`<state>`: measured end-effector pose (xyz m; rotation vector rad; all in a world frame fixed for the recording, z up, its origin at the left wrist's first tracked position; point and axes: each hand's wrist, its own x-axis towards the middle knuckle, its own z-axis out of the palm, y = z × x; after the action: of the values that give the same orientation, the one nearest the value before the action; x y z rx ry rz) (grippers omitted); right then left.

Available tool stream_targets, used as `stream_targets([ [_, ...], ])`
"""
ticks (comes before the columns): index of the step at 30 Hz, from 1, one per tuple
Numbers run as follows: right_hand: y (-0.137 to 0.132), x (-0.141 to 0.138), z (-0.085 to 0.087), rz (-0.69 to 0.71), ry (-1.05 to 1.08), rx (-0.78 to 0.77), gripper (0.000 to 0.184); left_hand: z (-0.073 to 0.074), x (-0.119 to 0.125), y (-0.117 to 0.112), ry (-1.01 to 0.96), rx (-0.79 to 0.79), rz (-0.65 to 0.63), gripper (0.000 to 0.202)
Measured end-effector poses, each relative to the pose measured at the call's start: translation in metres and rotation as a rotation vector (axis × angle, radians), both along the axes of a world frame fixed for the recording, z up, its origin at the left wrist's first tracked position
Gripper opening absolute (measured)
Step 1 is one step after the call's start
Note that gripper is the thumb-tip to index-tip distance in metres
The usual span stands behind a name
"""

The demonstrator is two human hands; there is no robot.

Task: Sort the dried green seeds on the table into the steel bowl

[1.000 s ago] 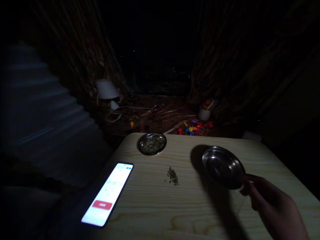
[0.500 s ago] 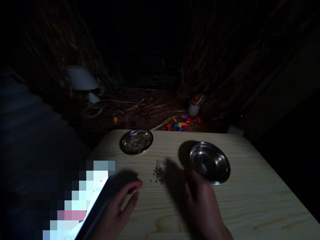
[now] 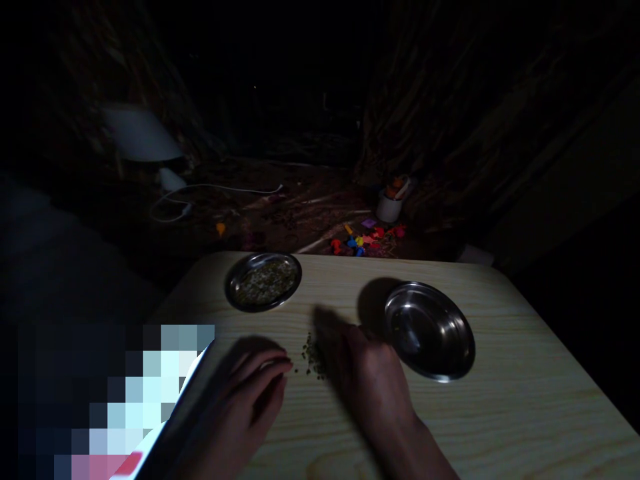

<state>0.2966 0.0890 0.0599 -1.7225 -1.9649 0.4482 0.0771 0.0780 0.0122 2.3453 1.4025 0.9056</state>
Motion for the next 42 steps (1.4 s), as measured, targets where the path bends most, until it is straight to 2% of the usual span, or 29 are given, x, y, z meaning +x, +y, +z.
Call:
stream_targets([
  [9,0.0002,-0.0028,-0.0014,0.025,0.049,-0.058,0.022,-0.0056,-0.0008,-0.0047,0.016,-0.035,0.028,0.031],
  [16,-0.0001,-0.0039,-0.0080,0.034,0.069,0.012,0.024,-0.0040,-0.0002,-0.0041,0.046,-0.012,0.023,0.033],
  [22,-0.0007,-0.0037,-0.0094,0.036,0.042,0.026,0.026,-0.0037,-0.0010,-0.0045,0.037,-0.051,0.017,0.034],
  [30,-0.0005,-0.0068,-0.0093,0.033,0.132,0.038,0.026,-0.0061,-0.0009,-0.0050,0.045,-0.072,0.020,0.036],
  [42,-0.0004,-0.0109,-0.0104,0.034,0.160,0.022,0.024,-0.0026,-0.0018,-0.0064,0.021,-0.076,0.019,0.034],
])
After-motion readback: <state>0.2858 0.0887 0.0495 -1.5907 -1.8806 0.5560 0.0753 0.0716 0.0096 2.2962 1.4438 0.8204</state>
